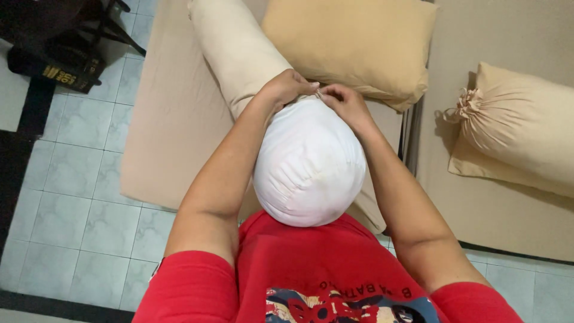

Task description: The person puts a beige pillowcase onto a long white cylindrical pillow on a bed. They pull the fabric over the pillow, smooth it out, and then tie the drawstrings at the end to secure the case.

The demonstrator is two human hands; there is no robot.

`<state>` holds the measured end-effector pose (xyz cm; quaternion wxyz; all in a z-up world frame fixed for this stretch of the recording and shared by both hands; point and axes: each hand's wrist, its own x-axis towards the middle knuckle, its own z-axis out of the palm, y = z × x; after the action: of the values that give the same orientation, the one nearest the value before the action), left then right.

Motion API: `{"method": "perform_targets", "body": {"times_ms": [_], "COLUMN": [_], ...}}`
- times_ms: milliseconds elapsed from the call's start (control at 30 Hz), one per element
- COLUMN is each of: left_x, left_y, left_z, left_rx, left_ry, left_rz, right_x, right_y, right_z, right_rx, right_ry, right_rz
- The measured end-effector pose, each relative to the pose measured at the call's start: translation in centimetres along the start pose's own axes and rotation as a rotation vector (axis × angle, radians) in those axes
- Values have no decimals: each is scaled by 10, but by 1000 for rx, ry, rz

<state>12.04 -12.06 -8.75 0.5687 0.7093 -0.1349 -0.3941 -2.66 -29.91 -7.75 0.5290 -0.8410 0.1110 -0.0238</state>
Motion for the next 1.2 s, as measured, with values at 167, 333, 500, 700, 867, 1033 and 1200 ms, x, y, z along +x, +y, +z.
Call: {"method": "perform_targets", "body": {"times_ms": [167,333,500,700,867,1033,1200], "left_x": [-43,-104,-110,-47,-68,-87,-117], "left_y": [24,-10,-66,-102,-49,-29,-28], "left_z": [-1,-22,-20,-14,15,33,18], "left_rx": [325,617,331,325,481,576,744], "left_ry": [74,395,524,481,499,725,891], "left_rz": [244,426,229,175,251,462,548], "right_x": [23,2,3,21,25,6,-18], "right_y": [-6,-8,-16,-56,-93,-114,-85], "right_z": [10,12,18,15,19,7,-3], "right_rx": [145,391,83,-618,-980,-879,-533], "right_ry": [-65,-82,-108,-47,194,122,151], "right_rz": [-19,21,-151,-462,-1004,-1185,-1055]}}
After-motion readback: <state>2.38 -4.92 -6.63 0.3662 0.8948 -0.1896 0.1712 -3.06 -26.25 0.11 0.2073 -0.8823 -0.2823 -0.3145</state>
